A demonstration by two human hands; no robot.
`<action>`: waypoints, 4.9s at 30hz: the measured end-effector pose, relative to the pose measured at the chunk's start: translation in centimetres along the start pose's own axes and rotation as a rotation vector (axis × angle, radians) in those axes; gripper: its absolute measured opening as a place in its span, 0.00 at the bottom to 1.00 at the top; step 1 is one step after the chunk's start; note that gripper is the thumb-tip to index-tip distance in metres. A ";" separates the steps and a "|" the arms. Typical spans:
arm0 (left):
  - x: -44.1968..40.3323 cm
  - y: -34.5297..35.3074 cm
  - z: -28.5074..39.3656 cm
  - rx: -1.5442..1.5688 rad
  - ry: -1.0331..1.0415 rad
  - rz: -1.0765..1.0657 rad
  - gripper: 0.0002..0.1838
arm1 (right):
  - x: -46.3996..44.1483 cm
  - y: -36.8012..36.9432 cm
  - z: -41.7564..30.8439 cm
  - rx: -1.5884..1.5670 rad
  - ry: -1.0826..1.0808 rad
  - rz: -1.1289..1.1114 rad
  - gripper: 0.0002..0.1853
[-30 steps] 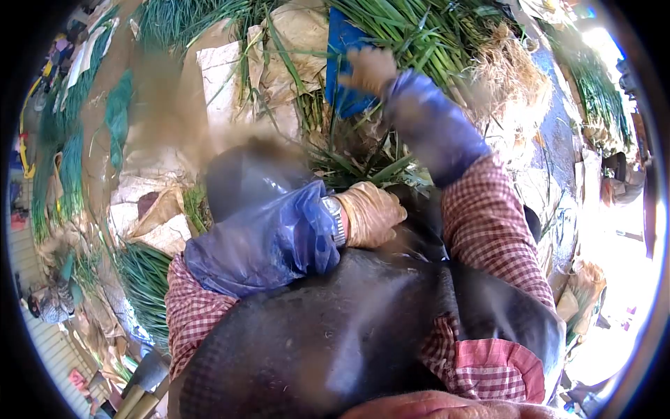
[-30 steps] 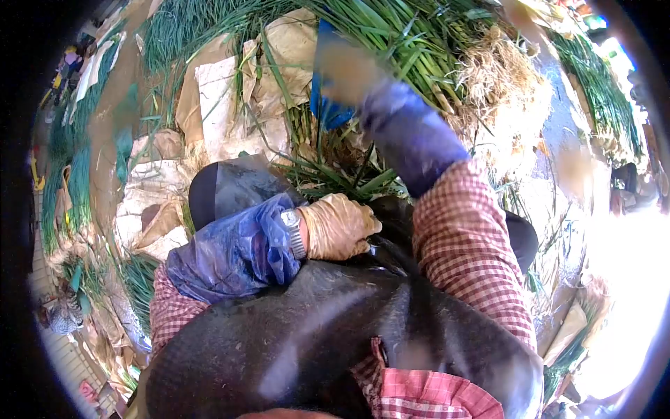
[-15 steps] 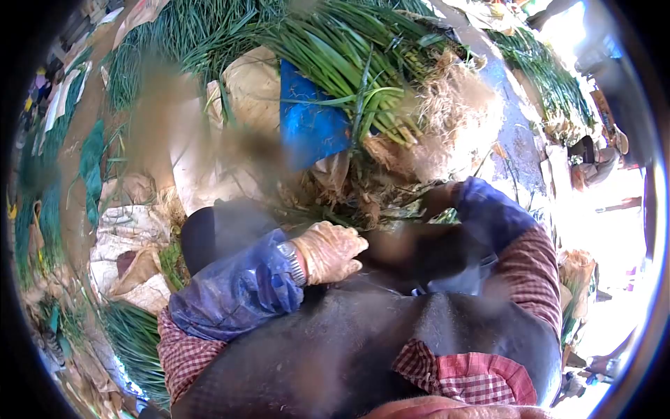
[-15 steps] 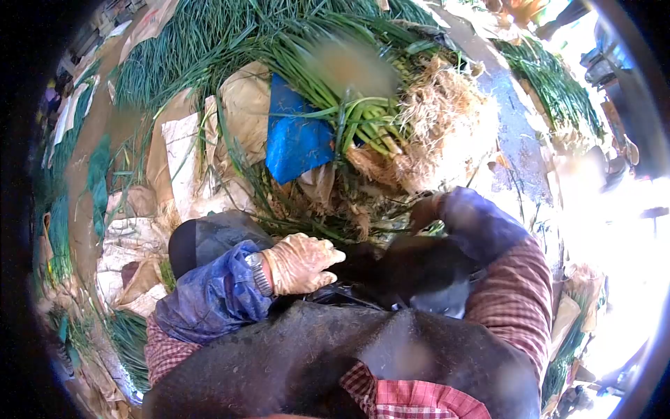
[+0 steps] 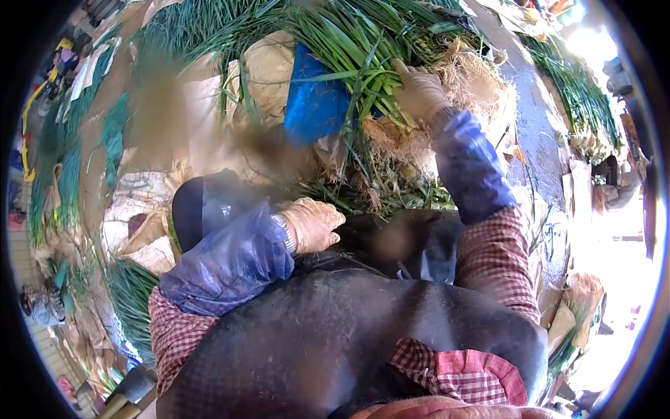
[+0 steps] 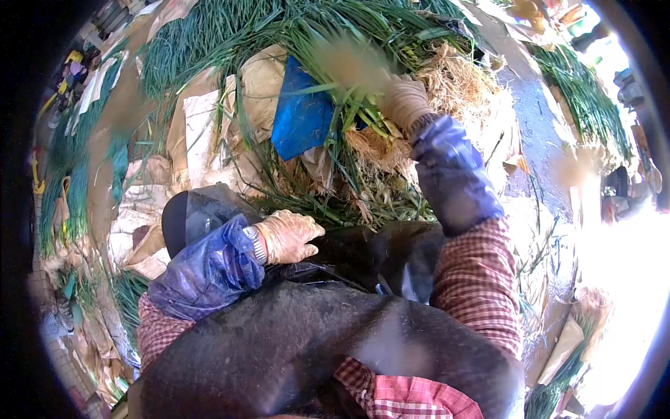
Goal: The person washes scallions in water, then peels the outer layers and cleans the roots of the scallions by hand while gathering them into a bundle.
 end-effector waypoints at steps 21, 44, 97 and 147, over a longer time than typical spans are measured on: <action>3.2 -8.2 -6.0 0.906 0.299 0.877 0.11 | 17.1 6.8 -9.7 0.080 -0.584 -0.154 0.04; 3.6 -0.1 -13.8 0.864 -0.062 0.795 0.11 | 9.3 3.2 2.1 -0.146 -0.180 -0.165 0.14; -6.6 -1.9 -7.4 1.972 0.208 0.913 0.14 | 29.2 -8.9 -5.4 -0.654 -0.432 0.033 0.09; -2.1 2.0 6.2 2.057 0.581 -0.258 0.20 | 14.0 8.6 -11.7 -2.251 0.109 -0.484 0.14</action>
Point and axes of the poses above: each hand's wrist, its own x-axis away from the middle knuckle, its own y-axis out of the palm, z = x × y, the point moved 10 cm from there along -x, towards the middle knuckle, and after that the axes turned 9 degrees about -z, right-handed, at the moved point
